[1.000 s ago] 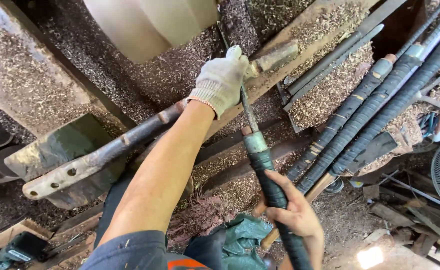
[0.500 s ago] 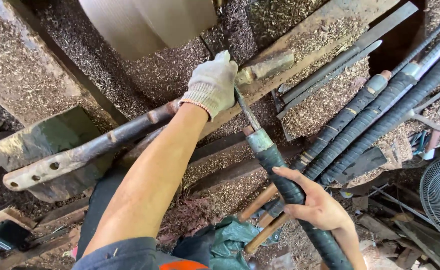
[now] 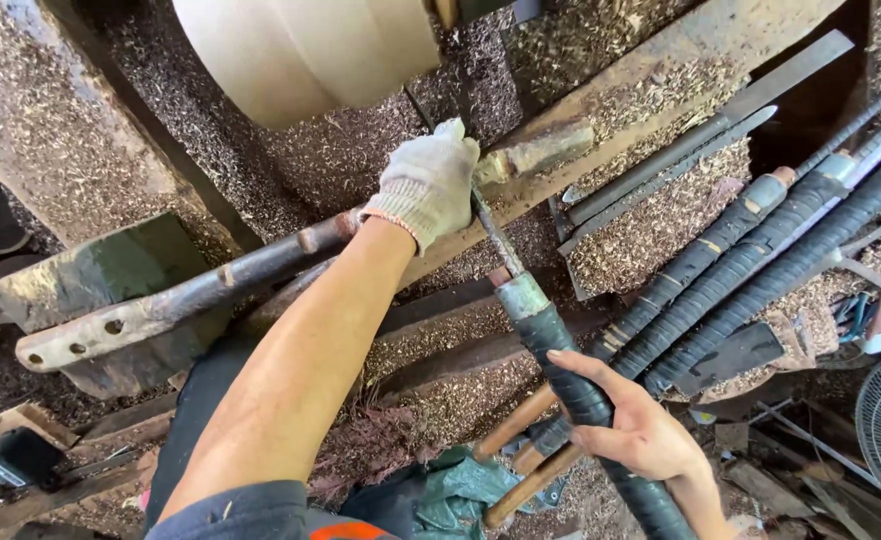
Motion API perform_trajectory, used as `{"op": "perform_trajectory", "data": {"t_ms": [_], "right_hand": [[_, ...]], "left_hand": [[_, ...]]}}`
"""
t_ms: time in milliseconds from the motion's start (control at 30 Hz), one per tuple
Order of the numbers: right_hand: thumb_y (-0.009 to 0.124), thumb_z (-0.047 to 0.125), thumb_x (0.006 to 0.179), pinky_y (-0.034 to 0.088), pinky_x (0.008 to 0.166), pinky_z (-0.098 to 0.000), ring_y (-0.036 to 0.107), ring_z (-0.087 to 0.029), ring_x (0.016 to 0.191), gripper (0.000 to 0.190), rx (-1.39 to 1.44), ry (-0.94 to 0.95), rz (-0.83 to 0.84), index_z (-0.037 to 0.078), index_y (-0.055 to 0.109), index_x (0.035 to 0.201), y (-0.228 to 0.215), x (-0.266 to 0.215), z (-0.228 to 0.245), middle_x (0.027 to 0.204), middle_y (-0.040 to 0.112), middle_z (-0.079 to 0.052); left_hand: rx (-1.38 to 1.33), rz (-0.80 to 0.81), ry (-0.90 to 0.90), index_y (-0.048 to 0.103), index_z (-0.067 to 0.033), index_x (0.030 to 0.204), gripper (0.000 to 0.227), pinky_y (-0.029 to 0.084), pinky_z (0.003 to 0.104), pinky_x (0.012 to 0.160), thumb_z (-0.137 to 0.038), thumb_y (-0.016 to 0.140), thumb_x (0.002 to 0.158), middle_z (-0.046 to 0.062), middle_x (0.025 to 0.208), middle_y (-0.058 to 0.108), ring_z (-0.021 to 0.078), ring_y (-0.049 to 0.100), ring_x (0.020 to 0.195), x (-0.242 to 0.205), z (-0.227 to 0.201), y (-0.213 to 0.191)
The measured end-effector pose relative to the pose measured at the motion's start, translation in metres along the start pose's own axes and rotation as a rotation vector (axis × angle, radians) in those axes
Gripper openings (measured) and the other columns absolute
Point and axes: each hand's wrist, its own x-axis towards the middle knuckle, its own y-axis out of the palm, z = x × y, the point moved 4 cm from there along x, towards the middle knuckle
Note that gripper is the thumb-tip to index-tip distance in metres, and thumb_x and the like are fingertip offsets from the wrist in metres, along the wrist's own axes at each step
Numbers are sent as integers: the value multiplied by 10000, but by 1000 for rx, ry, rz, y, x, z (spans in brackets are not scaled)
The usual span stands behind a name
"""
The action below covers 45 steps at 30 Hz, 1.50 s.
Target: The person sits at a treadle-powered lathe and shapes a wooden stick handle, holding a chisel against the spinning wood with one gloved hand while steadying the tool with the other. They reposition the workpiece and continue cutting along its length, then lift the shaped handle off the lathe at the end.
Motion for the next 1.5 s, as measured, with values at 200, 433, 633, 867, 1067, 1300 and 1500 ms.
{"op": "perform_trajectory", "data": {"t_ms": [200, 433, 633, 867, 1067, 1300, 1500], "right_hand": [[690, -93, 703, 473, 551, -249, 539, -101, 630, 903, -14, -18, -58, 144, 436, 1536, 7, 3, -8, 809, 540, -15], [687, -72, 708, 495, 579, -264, 566, -108, 671, 906, 90, -110, -76, 128, 416, 1549, 28, 5, -29, 874, 585, -45], [691, -77, 706, 522, 584, -288, 597, -135, 683, 894, 261, -150, -127, 113, 402, 1531, 48, 9, -41, 953, 625, -81], [719, -64, 716, 520, 608, -284, 610, -141, 730, 889, 345, -206, -200, 76, 418, 1540, 69, 14, -51, 998, 624, -104], [730, -65, 695, 513, 560, -280, 620, -163, 689, 932, 489, -262, -185, 73, 376, 1546, 81, 24, -66, 1015, 633, -144], [696, -68, 655, 527, 504, -288, 700, -203, 715, 925, 453, -271, -258, 81, 386, 1514, 91, 26, -60, 1050, 646, -154], [676, -94, 682, 564, 539, -302, 653, -172, 637, 905, 233, -77, -255, 161, 430, 1514, 63, 3, -3, 978, 612, -113]], "left_hand": [[-5, -60, 28, 659, -53, 1163, 354, 571, 466, 884, -64, 704, 811, 222, 1191, 608, 386, 671, 1056, 2, 3, 7], [8, -90, 92, 668, -35, 1109, 336, 571, 452, 869, -62, 736, 781, 222, 1217, 577, 383, 676, 1029, 0, 0, 4], [24, -48, 112, 647, -10, 1140, 365, 582, 441, 859, -41, 739, 789, 227, 1248, 558, 370, 689, 1016, 0, 0, -1], [27, -102, 179, 628, 2, 1152, 380, 571, 439, 870, -19, 742, 791, 237, 1273, 528, 375, 680, 1022, -2, 2, 0], [20, -104, 208, 631, 3, 1139, 378, 554, 445, 905, -26, 759, 784, 233, 1262, 528, 381, 665, 1050, -6, 1, -4], [-66, -141, 196, 596, 5, 1161, 346, 574, 460, 844, -38, 713, 838, 243, 1145, 600, 397, 686, 992, -4, 6, 3], [-25, -141, 179, 625, -47, 1106, 289, 580, 472, 821, -95, 705, 833, 229, 1059, 659, 396, 701, 967, 1, 5, 7]]}}
